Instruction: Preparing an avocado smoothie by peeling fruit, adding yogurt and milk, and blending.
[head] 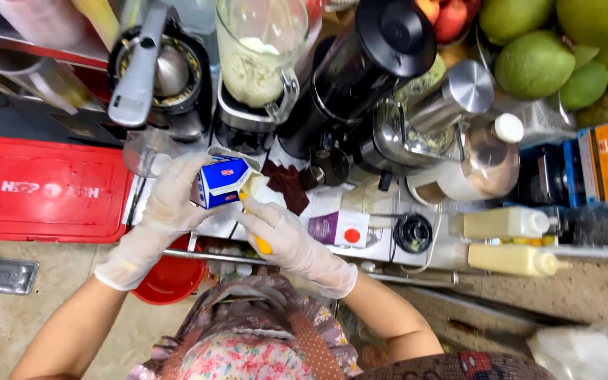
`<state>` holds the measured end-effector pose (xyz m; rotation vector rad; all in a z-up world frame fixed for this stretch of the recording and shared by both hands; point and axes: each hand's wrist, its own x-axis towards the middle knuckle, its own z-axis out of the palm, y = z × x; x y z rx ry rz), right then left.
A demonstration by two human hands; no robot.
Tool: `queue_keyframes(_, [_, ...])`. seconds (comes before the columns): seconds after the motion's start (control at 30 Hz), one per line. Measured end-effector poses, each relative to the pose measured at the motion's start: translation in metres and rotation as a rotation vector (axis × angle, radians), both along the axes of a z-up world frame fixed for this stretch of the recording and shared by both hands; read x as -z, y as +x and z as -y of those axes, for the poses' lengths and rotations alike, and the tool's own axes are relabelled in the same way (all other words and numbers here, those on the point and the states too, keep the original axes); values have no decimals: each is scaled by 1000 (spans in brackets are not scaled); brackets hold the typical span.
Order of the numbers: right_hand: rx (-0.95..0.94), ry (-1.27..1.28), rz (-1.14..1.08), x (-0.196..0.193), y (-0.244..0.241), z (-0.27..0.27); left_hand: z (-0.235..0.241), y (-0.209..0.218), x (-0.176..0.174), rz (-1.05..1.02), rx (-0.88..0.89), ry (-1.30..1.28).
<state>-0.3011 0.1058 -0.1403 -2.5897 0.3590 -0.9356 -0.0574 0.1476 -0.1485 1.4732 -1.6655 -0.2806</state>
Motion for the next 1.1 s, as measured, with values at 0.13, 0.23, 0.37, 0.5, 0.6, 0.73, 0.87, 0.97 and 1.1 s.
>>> queue_keyframes(0.13, [-80,-123,58,-57,20,39,25,24,-69,125,-59,-86])
queue_keyframes(0.23, [-125,-189,152,-91,38,72,49,38,-125,245,-131,-114])
queue_keyframes(0.37, [-38,-207,362,-115,55,106,87,52,-166,395,-189,-102])
queue_keyframes(0.5, [64,-122,526,-120,66,139,136,61,-189,592,-233,-19])
queue_keyframes(0.6, [93,50,592,-122,60,156,164,54,-203,670,-272,126])
queue_keyframes(0.73, [123,110,665,-118,50,179,189,51,-212,715,-274,227])
queue_keyframes(0.87, [14,835,877,-96,51,208,203,57,-212,774,-224,177])
queue_keyframes(0.97, [-18,885,863,-96,60,211,209,50,-213,794,-189,139])
queue_keyframes(1.1, [93,434,648,-118,69,201,210,37,-218,824,-198,226])
